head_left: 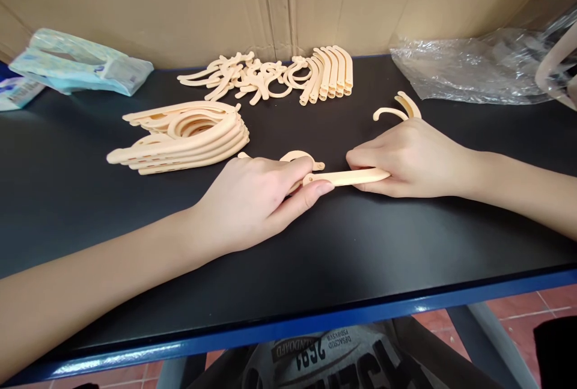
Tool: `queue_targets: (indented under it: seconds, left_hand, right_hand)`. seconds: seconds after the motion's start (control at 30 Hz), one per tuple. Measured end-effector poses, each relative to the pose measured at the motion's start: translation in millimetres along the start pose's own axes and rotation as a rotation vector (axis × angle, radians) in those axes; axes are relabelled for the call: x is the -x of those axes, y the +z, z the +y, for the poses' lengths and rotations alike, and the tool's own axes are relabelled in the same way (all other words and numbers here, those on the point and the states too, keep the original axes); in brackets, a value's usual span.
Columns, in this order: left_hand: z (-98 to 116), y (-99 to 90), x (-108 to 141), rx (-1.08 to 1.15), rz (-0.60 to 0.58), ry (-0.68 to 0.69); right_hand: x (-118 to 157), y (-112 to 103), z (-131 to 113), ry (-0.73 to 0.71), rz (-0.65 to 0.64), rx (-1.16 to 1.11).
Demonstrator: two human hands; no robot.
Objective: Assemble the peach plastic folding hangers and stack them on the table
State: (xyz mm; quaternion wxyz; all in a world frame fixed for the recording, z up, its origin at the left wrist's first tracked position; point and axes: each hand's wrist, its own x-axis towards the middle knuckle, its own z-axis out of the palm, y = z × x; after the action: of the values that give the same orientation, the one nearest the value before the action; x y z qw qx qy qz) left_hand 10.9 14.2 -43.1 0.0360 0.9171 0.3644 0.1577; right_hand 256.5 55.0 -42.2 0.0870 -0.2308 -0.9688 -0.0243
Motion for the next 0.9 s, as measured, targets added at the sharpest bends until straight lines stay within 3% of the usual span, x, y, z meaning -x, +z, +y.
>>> queue_targets:
  seconds: [0.9]
  left_hand:
    - [2.9, -1.3, -4.0, 0.058, -0.062, -0.08]
  right_hand:
    - [0.4, 1.9, 0.6, 0.007, 0.043, 0.028]
